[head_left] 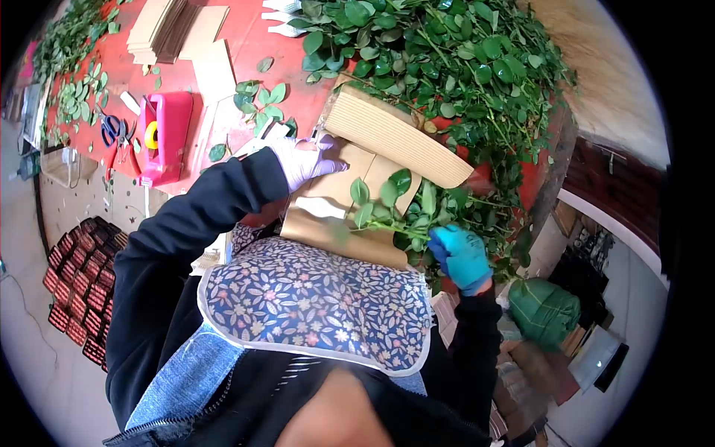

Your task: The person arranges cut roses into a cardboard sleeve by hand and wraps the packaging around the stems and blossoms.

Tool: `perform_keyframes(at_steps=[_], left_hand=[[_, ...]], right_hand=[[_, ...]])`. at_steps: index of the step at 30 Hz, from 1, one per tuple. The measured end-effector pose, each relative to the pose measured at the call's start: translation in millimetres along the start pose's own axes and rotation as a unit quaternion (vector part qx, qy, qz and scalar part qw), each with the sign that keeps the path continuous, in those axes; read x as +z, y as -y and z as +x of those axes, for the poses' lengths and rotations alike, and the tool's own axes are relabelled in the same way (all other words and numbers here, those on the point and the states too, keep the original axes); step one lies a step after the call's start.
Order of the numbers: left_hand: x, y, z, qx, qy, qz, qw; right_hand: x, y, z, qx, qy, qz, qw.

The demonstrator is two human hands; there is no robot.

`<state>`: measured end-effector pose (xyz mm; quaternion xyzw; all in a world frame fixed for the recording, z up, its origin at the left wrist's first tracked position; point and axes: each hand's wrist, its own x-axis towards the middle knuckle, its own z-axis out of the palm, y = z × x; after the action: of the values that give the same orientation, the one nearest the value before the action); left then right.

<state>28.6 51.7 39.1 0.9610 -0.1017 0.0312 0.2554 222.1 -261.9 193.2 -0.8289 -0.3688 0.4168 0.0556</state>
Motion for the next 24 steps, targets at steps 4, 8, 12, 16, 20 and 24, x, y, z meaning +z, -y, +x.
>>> perform_keyframes(at_steps=[4,8,12,16,20,24], left_hand=[[-23,-10,10,-0.052,0.121,-0.036,0.991],[-36,-13,11,-0.081,0.143,-0.102,0.981],[-36,-27,14,-0.134,0.173,-0.123,0.968],[-27,-41,12,-0.158,0.159,-0.053,0.973],[-1,-41,12,-0.147,0.154,-0.028,0.977],[17,-38,8,-0.229,0.118,-0.138,0.956]], right_hand=[[30,-18,3,-0.113,-0.027,-0.064,0.991],[55,-36,4,-0.152,-0.052,-0.044,0.986],[76,-49,8,-0.143,-0.060,-0.095,0.983],[79,-52,10,-0.136,-0.020,-0.109,0.984],[-29,36,5,-0.091,0.071,-0.233,0.966],[-119,103,54,-0.281,-0.412,-0.246,0.831]])
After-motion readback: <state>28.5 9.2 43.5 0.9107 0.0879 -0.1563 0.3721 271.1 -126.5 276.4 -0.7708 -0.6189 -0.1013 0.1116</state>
